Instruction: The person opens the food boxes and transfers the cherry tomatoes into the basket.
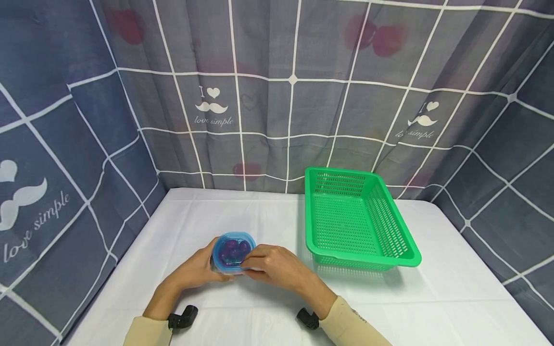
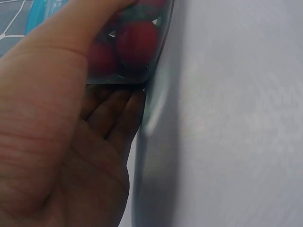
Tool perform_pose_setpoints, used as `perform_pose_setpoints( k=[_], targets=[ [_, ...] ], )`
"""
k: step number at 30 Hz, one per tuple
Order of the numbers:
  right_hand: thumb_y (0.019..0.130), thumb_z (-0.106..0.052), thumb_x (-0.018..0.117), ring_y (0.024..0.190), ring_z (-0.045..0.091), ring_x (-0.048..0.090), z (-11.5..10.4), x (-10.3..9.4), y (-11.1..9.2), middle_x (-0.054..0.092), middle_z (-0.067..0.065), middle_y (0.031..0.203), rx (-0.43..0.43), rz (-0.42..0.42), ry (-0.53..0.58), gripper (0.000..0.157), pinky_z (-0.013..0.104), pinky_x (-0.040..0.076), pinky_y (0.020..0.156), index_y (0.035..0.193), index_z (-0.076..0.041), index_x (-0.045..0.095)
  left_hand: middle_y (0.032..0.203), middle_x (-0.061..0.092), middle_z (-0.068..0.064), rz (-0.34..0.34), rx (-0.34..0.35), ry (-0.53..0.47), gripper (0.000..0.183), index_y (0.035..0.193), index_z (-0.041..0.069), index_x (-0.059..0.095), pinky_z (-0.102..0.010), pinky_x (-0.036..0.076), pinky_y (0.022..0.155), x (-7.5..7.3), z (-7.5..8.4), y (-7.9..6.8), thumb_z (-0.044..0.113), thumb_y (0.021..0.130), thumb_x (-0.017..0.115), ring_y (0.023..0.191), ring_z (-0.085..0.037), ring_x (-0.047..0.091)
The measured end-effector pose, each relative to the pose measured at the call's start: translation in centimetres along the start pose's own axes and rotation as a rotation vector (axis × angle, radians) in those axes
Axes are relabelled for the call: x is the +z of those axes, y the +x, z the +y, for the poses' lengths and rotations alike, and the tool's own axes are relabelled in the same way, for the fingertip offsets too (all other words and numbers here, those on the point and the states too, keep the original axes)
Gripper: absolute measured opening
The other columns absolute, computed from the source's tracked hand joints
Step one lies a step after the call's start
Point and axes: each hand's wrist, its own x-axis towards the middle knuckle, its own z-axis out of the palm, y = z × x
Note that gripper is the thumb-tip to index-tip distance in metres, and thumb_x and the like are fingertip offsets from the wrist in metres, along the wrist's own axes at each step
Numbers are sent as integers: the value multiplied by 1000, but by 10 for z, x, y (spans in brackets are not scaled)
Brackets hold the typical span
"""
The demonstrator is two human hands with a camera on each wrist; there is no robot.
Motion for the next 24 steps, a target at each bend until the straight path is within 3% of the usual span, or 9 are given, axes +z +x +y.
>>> perform_pose_setpoints(
  k=[11,18,24],
  targets=[
    [88,-19,84,103,4,68,2,-4,0,75,-8,105,-17,-18,-4,18,13,49,96,106,-17,79,142,61,-6,4,6,-6,107,154,17,37,-64,39,111,0,1,0,42,68,96,134,-35,56],
    [86,-13,84,100,6,69,2,-5,3,76,-6,102,0,43,70,17,12,50,93,103,-15,80,142,62,-5,9,8,18,105,153,21,37,-61,42,109,-1,1,-1,44,69,96,132,-34,57],
    [85,-13,85,96,3,68,1,-8,5,75,-9,99,-33,121,5,15,11,50,90,98,-16,79,140,63,-1,6,22,-6,102,152,25,38,-57,43,108,0,1,0,42,69,96,129,-29,59]
  ],
)
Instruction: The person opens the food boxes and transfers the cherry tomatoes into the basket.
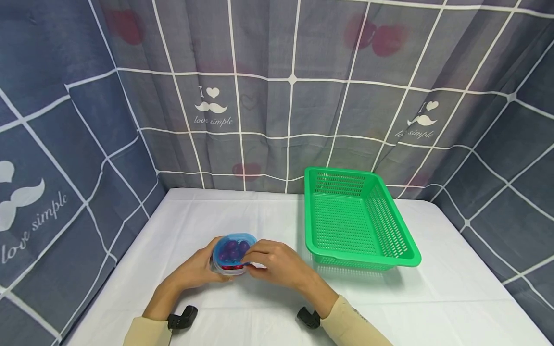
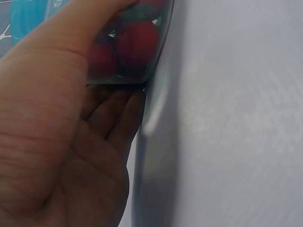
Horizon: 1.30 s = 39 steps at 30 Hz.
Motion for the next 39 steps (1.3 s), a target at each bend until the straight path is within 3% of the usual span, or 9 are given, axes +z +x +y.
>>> perform_pose_setpoints(
  k=[10,23,31,39],
  targets=[
    [82,-6,84,92,8,71,4,-13,4,75,-4,96,-52,160,-9,15,14,53,91,95,-12,79,142,61,-7,2,-51,36,101,150,20,40,-62,41,110,0,2,0,42,69,96,132,-34,57],
    [79,0,84,88,8,71,7,-29,-3,76,-5,93,-26,217,48,20,16,56,84,94,-11,78,143,60,-4,4,-53,55,100,149,22,40,-61,40,112,0,2,0,46,69,95,134,-30,56],
    [84,0,79,84,8,71,4,-39,-17,76,-4,92,-81,230,15,15,15,56,81,94,-11,78,148,57,-11,9,-75,76,100,149,21,40,-66,40,111,1,2,-1,46,69,95,138,-38,52],
    [78,2,80,87,10,71,-4,-47,-34,76,-2,94,-172,241,-29,21,19,57,86,96,-9,78,150,55,-14,0,-84,76,101,150,19,40,-67,39,111,0,4,0,47,69,94,139,-39,51]
  ],
)
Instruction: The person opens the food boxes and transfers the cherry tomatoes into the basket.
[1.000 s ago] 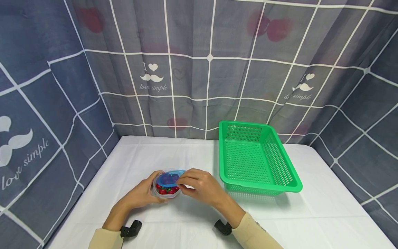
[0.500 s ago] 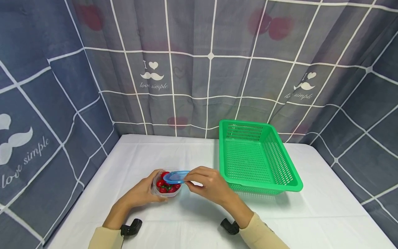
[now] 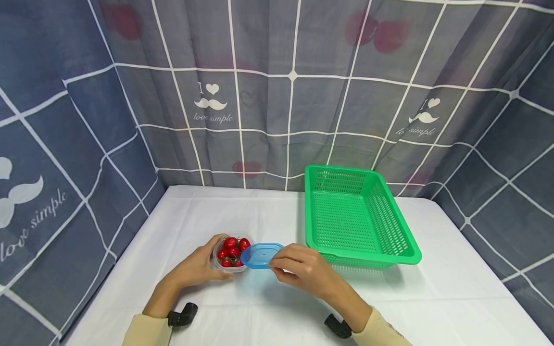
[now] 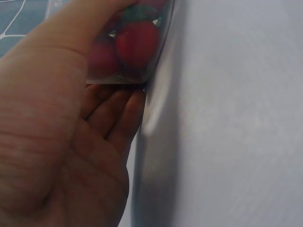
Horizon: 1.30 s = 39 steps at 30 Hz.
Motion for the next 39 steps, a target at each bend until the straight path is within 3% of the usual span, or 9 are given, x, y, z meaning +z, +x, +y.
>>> perform_pose_setpoints(
  k=[13,23,33,39],
  targets=[
    [70,2,84,89,8,69,-13,-9,-26,74,-5,95,-71,-156,-29,30,21,54,95,96,-11,76,151,53,-16,2,-13,-1,103,151,16,39,-65,36,114,1,0,0,47,69,95,141,-39,49],
    [75,-2,85,89,2,66,-16,-6,-36,72,-10,93,49,-283,29,24,13,51,94,91,-16,75,151,52,-16,-2,-22,1,102,150,17,39,-66,36,114,-1,2,0,47,69,94,142,-40,48],
    [85,-17,85,92,-3,66,-18,-3,-44,73,-16,95,126,-464,151,13,7,48,90,95,-22,78,152,51,-17,-2,-17,5,103,151,16,38,-66,36,114,0,0,0,48,69,94,142,-40,47],
    [86,-22,84,91,-5,64,-18,-1,-46,73,-17,93,143,-495,205,12,6,47,89,96,-23,78,152,52,-16,-2,-14,0,103,150,17,39,-66,36,114,0,-1,1,48,69,94,142,-40,48]
  ],
)
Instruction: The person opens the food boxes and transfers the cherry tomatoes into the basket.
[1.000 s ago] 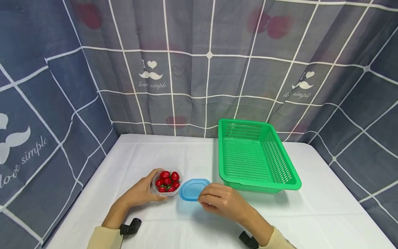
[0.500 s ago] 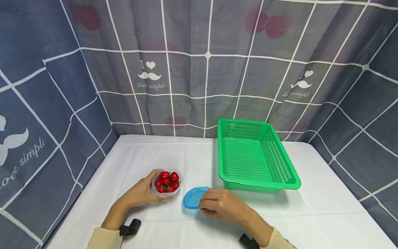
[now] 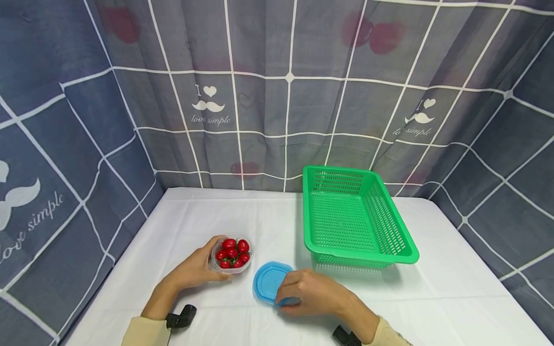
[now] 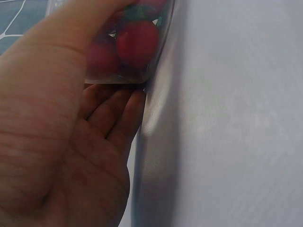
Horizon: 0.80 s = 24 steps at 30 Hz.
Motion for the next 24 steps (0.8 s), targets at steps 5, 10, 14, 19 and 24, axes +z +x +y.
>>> perform_pose_setpoints(
  k=[5,10,14,19,24],
  targets=[
    [85,-25,85,90,-6,64,0,-1,0,73,-17,93,7,-6,-18,13,6,46,89,96,-23,77,153,51,-17,3,-8,10,105,151,16,38,-66,36,114,0,-1,1,49,69,94,143,-40,47],
    [86,-25,84,92,-4,65,1,-1,-1,73,-16,93,27,6,-27,12,6,47,89,96,-22,77,152,51,-17,2,-9,7,104,151,17,39,-66,36,114,0,-1,0,48,69,94,142,-40,47],
    [87,-24,84,90,-2,65,2,-2,1,73,-14,92,57,40,-26,10,7,48,86,94,-21,77,152,51,-18,2,-12,1,104,151,16,39,-66,36,113,0,0,1,47,69,94,142,-41,47],
    [87,-25,84,89,0,66,4,-6,7,74,-11,92,67,77,-56,12,9,50,85,95,-18,78,153,51,-19,5,-15,0,104,151,16,38,-67,36,113,0,0,0,47,69,94,142,-41,46],
    [89,-27,82,89,2,68,5,-13,16,75,-9,91,66,110,-80,14,11,52,87,95,-15,79,152,52,-16,3,-7,-1,102,150,18,39,-66,37,113,0,1,0,47,69,94,142,-40,47]
  ],
)
